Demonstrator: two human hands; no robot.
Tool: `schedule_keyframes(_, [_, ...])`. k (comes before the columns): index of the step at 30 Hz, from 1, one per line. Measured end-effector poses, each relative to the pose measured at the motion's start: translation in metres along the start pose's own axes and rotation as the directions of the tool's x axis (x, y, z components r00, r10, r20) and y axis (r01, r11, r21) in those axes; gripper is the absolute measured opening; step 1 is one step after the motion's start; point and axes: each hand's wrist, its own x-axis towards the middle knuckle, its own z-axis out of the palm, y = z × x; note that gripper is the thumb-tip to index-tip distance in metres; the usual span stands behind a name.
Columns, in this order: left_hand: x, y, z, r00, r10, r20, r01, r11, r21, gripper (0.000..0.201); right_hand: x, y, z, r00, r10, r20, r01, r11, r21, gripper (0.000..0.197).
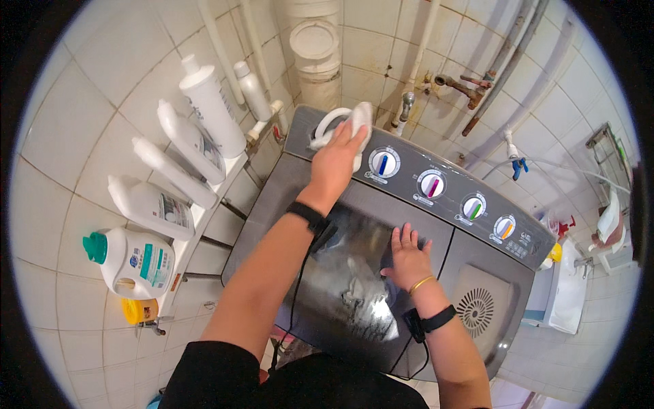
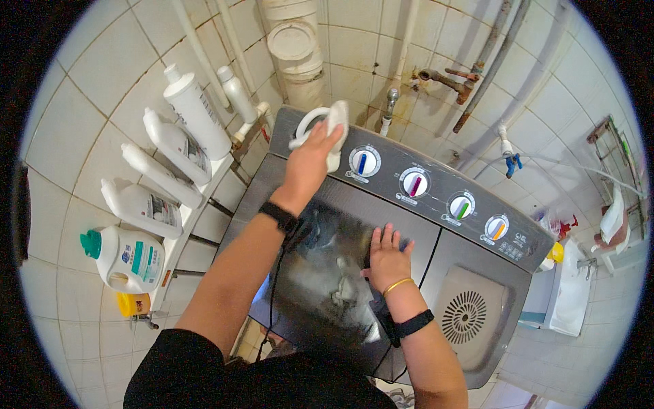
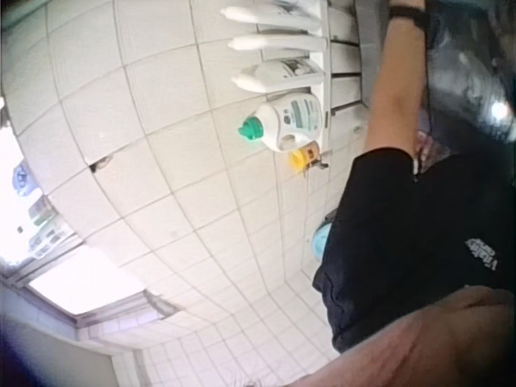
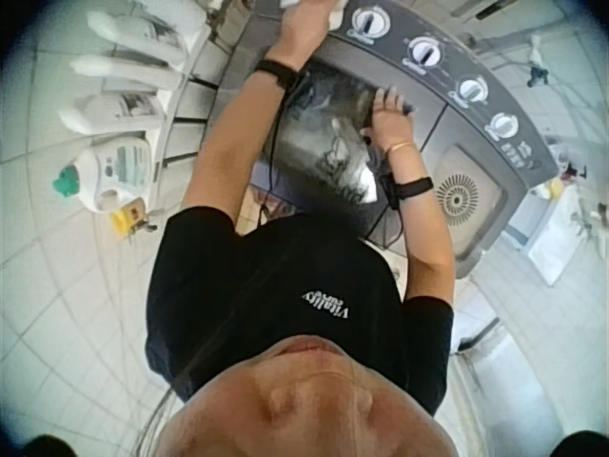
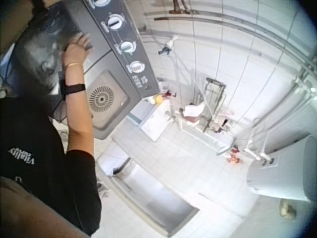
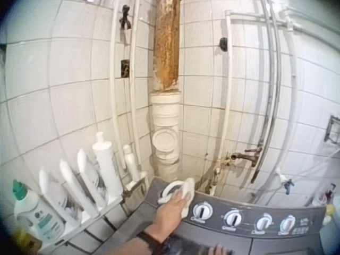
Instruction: The person wipes down the top, lid, dials, and exterior surfaces of a washing machine using a wet wipe, then opens the lid to wipe down the interior rim and window.
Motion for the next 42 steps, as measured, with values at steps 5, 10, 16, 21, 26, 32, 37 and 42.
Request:
schedule_keyframes(5, [0.021,-0.024,0.02,0.992,0.123,0.032,-0.126,0.984,0.126,0.062,0.001,-0.009,-0.009,1.0,-0.004,0.024,0.005,0.999,-0.048,0.105])
schedule_keyframes(10, [-0.024,-0.027,0.022,0.987,-0.117,0.109,0.097,0.98,0.175,0.054,-0.001,-0.001,-0.004,1.0,0.004,0.011,-0.004,0.999,-0.036,0.106])
schedule_keyframes(16, [-0.021,-0.049,-0.015,0.968,-0.22,-0.121,0.209,0.973,-0.101,0.04,0.004,-0.007,-0.006,0.999,0.018,0.037,-0.015,0.998,-0.061,0.105])
schedule_keyframes(21, [0.039,-0.066,-0.025,0.94,-0.316,-0.132,0.294,0.942,-0.162,0.054,0.005,-0.009,-0.006,0.999,0.014,0.038,-0.01,0.995,-0.1,0.105])
schedule_keyframes(26, [0.044,-0.097,0.008,0.989,-0.146,0.021,0.146,0.989,0.022,0.062,0.007,-0.012,-0.006,0.999,0.009,0.042,-0.004,0.993,-0.121,0.105])
schedule_keyframes(32, [0.036,-0.102,0.022,0.939,-0.344,-0.006,0.344,0.936,0.075,0.061,0.008,-0.014,-0.01,0.998,0.022,0.06,-0.013,0.99,-0.143,0.106])
schedule_keyframes(37, [-0.008,-0.099,0.03,0.948,-0.312,0.054,0.295,0.932,0.208,0.062,0.01,-0.016,-0.01,0.997,0.035,0.065,-0.024,0.987,-0.161,0.108])
schedule_keyframes(42, [-0.035,-0.086,0.019,0.961,-0.198,0.192,0.13,0.939,0.317,0.051,0.015,-0.02,-0.01,0.996,0.038,0.081,-0.021,0.979,-0.202,0.11])
